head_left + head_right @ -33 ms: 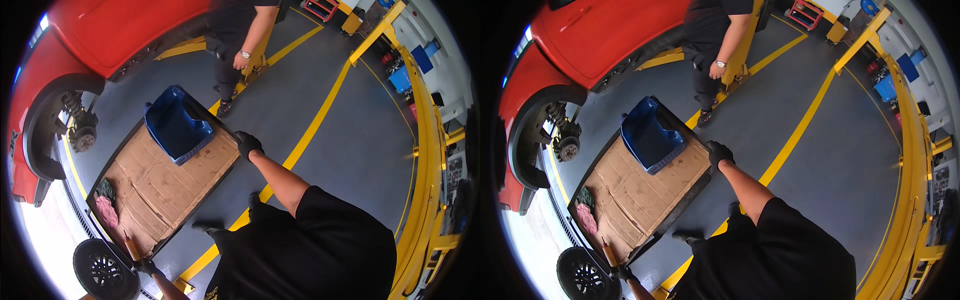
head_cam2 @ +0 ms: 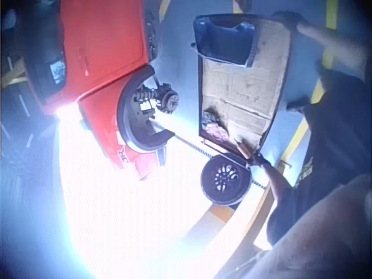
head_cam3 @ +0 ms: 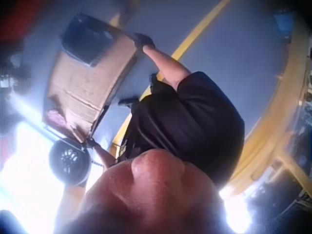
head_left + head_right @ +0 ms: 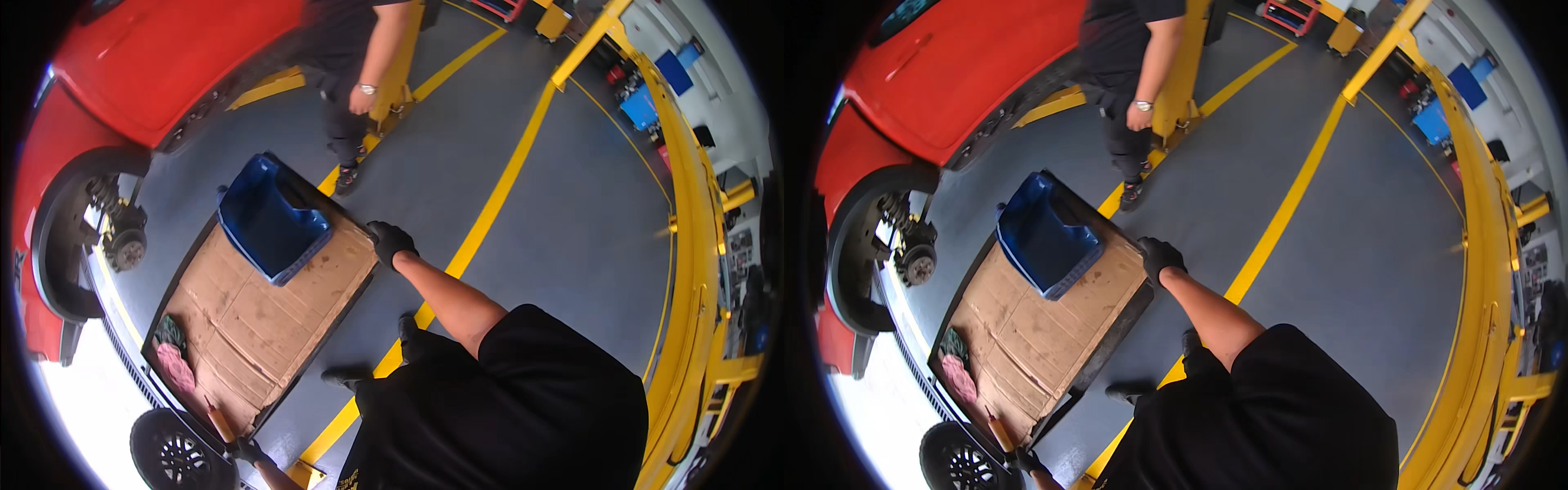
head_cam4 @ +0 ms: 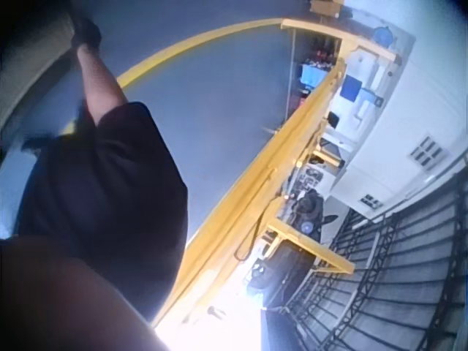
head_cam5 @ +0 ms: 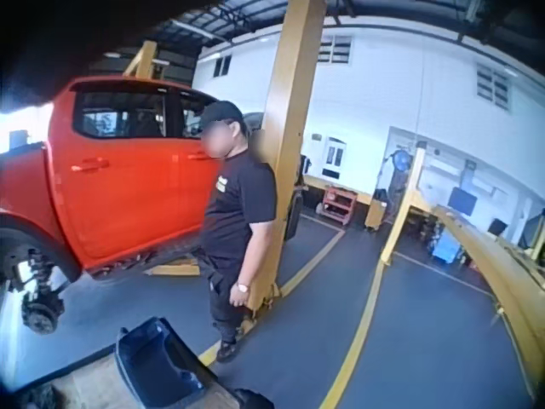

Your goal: The person cleans a brake rotor using a black abrasive pad and a rag. They wipe the rotor surface repeatedly, then place it on a workbench and continue cleaning. The person also moves a cart and retrieves a document from a toolbox.

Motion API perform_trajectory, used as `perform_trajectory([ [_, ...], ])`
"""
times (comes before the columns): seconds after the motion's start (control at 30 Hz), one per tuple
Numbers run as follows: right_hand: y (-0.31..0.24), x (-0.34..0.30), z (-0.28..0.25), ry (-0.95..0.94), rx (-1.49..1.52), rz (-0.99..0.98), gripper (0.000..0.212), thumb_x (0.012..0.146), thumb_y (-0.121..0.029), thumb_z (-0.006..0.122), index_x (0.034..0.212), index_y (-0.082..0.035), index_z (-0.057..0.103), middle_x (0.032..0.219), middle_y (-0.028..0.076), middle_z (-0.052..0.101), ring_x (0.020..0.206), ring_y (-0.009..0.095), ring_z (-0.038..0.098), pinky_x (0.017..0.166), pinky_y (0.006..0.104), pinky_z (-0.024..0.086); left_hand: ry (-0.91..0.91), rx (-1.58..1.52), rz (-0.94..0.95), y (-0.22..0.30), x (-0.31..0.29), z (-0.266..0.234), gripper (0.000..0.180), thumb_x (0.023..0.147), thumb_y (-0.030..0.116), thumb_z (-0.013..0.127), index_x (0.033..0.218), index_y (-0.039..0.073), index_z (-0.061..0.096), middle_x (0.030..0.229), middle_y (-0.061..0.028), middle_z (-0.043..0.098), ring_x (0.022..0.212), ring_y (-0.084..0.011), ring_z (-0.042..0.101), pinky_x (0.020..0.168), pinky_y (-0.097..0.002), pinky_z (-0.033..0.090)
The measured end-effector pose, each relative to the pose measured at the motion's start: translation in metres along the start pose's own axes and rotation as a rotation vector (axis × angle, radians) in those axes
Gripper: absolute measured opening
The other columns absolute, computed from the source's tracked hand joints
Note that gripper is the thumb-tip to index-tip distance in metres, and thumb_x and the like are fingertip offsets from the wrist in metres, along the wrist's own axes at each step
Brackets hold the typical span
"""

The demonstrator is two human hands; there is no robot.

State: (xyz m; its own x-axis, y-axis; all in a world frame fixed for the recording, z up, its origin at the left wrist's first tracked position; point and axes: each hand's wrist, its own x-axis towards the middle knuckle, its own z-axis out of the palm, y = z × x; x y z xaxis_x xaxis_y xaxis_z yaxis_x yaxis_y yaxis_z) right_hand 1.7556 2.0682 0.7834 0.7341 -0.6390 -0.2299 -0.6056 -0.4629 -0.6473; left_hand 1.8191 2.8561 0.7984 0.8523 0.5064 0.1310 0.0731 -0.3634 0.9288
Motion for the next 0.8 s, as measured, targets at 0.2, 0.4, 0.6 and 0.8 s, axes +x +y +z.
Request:
perform_trajectory([
  [0.2,-0.014,0.018,0.013,0.087,0.035,0.092,0.034,0.099,-0.025,0.053,0.131,-0.019,0.061,0.126,0.010,0.067,0.115,0.035,0.063,0.099,0.0490,0.050,-0.159,0.059,-0.258,0.062,0.007,0.006,0.032,0.084,0.016,0.073,0.112,0.009,0.060,0.096,-0.0032,0.060,0.094,-0.0173,0.060,0.072,-0.0322,0.054],
  [0.4,-0.067,0.004,0.113,0.383,0.187,0.249,0.038,0.097,-0.035,0.062,0.124,-0.008,0.063,0.122,0.018,0.068,0.114,0.039,0.063,0.096,0.0448,0.051,-0.575,0.236,-0.378,0.022,0.134,-0.066,0.051,0.074,-0.002,0.075,0.121,0.009,0.057,0.097,-0.0022,0.056,0.098,-0.0146,0.057,0.074,-0.0266,0.051],
  [0.6,-0.237,-0.157,0.259,0.509,0.334,0.536,0.063,0.097,-0.040,0.065,0.144,-0.005,0.042,0.134,0.025,0.056,0.125,0.040,0.056,0.100,0.0465,0.049,-0.813,0.017,-0.657,0.052,0.230,-0.124,0.036,0.098,0.007,0.059,0.133,0.005,0.051,0.109,-0.0099,0.063,0.098,-0.0243,0.068,0.082,-0.0385,0.060],
  [0.8,-0.381,-0.266,0.402,0.430,0.381,0.722,0.100,0.097,-0.036,0.065,0.162,-0.010,-0.008,0.135,0.022,0.059,0.101,0.035,0.068,0.084,0.0454,0.058,-1.132,0.130,-0.248,0.017,0.404,-0.198,0.037,0.101,0.022,0.059,0.131,0.001,0.059,0.114,-0.0114,0.066,0.096,-0.0211,0.069,0.081,-0.0315,0.057],
])
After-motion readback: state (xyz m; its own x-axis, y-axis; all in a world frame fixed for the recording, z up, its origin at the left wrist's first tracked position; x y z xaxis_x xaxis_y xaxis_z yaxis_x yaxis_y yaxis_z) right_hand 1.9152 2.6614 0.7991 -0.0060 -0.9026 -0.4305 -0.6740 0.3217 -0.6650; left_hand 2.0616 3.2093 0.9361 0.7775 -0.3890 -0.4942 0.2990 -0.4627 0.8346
